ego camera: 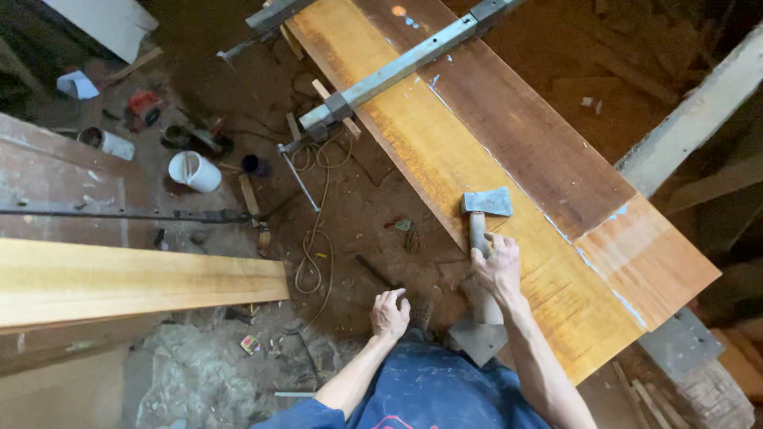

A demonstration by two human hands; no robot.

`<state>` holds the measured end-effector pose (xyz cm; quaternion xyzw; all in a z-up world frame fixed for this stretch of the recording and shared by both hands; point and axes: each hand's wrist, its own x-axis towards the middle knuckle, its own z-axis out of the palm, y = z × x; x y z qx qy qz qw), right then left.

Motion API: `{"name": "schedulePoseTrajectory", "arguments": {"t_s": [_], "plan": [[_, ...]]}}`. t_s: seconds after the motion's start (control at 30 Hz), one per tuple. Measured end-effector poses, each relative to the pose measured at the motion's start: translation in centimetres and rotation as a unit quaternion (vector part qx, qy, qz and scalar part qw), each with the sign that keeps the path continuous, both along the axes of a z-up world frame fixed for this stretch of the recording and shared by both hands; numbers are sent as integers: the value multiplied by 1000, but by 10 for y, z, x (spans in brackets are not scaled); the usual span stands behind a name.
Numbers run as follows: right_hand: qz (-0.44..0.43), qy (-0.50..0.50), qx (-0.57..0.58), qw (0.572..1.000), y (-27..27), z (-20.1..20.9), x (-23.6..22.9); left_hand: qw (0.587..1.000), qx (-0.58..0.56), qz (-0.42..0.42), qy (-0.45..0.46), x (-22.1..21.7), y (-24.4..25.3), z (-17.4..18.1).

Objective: The person aligns wooden planks on a workbench and uses metal clamps to secure them together. They adjust the clamps and tap the wood with a mallet to ensure alignment.

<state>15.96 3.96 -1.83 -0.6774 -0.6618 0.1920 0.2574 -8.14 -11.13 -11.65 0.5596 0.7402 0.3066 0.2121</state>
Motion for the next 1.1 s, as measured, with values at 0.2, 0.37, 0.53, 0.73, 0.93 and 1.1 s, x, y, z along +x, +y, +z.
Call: {"name": "schedulePoseTrajectory", "arguments": {"t_s": [0.2, 0.37, 0.53, 0.73, 0.93, 1.1], "plan": [[-14, 36, 109, 993, -40, -5, 4, 993, -92, 60, -36, 30, -39, -11], [47, 77, 128, 988, -77, 15, -8, 970, -188, 155, -2, 18, -88, -9], [128, 113, 81, 982, -96, 32, -35, 932, -303, 193, 54, -25, -157, -1], [181, 134, -107, 968, -102, 8, -98, 876, -372, 305, 13, -70, -216, -8], [318, 61, -178, 929, -111, -34, -222, 860, -355, 366, -25, -155, -240, -14], [443, 46, -113, 888, -115, -55, -350, 841, -334, 425, -26, -254, -250, -32]]}}
